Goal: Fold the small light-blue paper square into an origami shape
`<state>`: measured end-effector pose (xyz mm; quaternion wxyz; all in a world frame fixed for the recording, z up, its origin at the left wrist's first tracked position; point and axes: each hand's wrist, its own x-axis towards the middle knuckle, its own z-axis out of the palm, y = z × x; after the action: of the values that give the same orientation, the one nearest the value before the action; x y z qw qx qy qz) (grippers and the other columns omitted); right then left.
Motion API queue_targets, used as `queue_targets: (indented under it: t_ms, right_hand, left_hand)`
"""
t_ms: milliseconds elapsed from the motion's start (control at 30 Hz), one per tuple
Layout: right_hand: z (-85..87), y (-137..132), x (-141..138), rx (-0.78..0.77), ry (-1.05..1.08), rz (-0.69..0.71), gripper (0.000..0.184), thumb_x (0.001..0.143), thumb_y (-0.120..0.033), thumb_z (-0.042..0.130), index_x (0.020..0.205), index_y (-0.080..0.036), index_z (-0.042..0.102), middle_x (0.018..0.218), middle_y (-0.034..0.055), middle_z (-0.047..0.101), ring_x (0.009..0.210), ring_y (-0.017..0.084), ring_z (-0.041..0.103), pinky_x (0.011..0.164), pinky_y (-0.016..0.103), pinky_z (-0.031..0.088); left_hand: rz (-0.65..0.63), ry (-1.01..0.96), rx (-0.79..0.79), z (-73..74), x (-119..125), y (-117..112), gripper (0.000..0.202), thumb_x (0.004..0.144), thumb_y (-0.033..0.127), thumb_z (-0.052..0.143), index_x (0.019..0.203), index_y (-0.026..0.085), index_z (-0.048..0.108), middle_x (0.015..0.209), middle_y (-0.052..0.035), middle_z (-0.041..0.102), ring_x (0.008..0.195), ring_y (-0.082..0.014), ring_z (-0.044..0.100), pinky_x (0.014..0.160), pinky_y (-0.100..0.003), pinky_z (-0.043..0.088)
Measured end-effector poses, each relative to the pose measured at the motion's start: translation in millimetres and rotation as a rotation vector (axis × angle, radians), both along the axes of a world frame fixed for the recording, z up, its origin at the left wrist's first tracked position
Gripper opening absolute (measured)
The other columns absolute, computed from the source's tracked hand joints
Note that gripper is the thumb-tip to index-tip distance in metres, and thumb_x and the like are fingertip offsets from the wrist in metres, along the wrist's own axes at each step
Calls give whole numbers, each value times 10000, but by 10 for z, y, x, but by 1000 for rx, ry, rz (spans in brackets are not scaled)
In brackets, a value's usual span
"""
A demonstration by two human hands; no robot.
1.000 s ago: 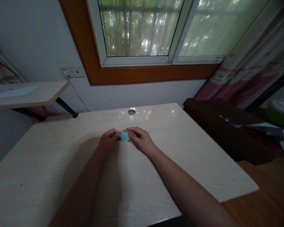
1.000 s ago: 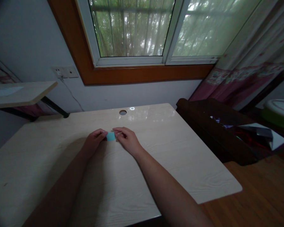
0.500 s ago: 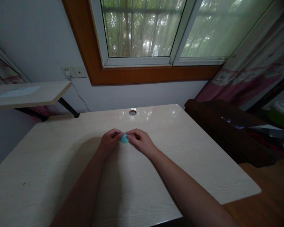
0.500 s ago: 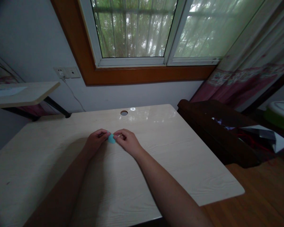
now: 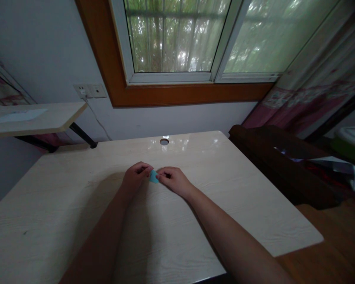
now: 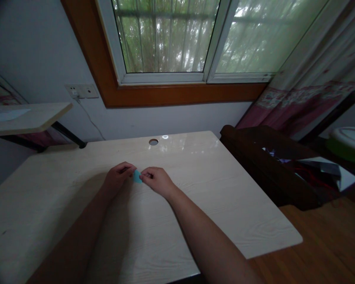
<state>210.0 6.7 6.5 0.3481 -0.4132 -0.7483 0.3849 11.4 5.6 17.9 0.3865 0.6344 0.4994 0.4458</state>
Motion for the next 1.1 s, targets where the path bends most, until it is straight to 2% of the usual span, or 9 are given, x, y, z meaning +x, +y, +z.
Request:
queue_targets:
  t_ms: [133, 267, 433, 533, 733, 900, 1000, 1100]
  right_hand:
    - [-3, 0, 6, -15, 15, -1, 218, 861, -340, 596, 841, -166, 728, 738, 17, 669, 620, 119, 531, 598, 230, 395]
    - [5, 10, -2, -67, 61, -59, 234, 855, -353, 597, 837, -163, 733, 689, 8, 653, 595, 115, 519, 576, 225, 386]
    - [2, 32, -4, -134, 192, -105, 264, 865, -371, 583, 837, -160, 739, 710, 25, 677, 642, 133, 577, 615, 236, 425]
    - [-19, 41, 7, -139, 205, -108, 275, 869, -383, 582, 839, -164, 746, 718, 32, 694, 662, 142, 605, 638, 243, 445]
    - [-28, 29, 10, -95, 166, -72, 290, 892, -390, 563, 850, -175, 753, 741, 40, 707, 666, 140, 612, 652, 249, 464]
    - [-18, 6, -14, -65, 317, -87, 226, 898, -317, 555, 1020, -189, 696, 867, 46, 715, 684, 128, 617, 660, 251, 492]
    - [0, -9, -13, 17, 306, -68, 215, 885, -261, 578, 1074, -208, 667, 950, 47, 700, 720, 125, 624, 670, 249, 497]
    - [40, -21, -2, 152, 203, -21, 177, 879, -237, 607, 1034, -229, 693, 966, 48, 690, 790, 140, 634, 705, 257, 495]
  left_hand:
    - [61, -6, 2, 13, -1, -5, 227, 815, 400, 626, 795, 180, 677, 672, 3, 623, 663, -148, 585, 667, -255, 459]
    - [89, -68, 3, 36, 18, -18, 239, 848, 404, 585, 848, 176, 659, 715, -10, 652, 690, -150, 607, 674, -255, 469]
    - [-45, -54, -32, 2, 46, -10, 289, 798, 427, 658, 948, 180, 661, 825, -32, 703, 734, -165, 644, 695, -267, 496]
    - [-113, 7, -50, -28, 45, 3, 295, 776, 429, 681, 941, 185, 679, 829, -31, 717, 740, -171, 653, 712, -271, 499]
    - [-112, 29, -70, -7, 25, 5, 247, 805, 407, 641, 858, 170, 690, 808, -26, 707, 761, -171, 638, 747, -272, 482]
    - [-54, -52, -92, 11, -3, 1, 239, 812, 396, 615, 829, 163, 665, 765, -17, 660, 733, -160, 597, 714, -260, 458]
    - [-47, -75, -119, 21, -17, -4, 224, 809, 383, 610, 802, 162, 645, 721, -1, 620, 683, -145, 556, 667, -245, 433]
    - [-82, -65, -136, 52, -20, -16, 205, 814, 355, 603, 782, 157, 641, 680, 13, 579, 661, -134, 518, 635, -234, 400]
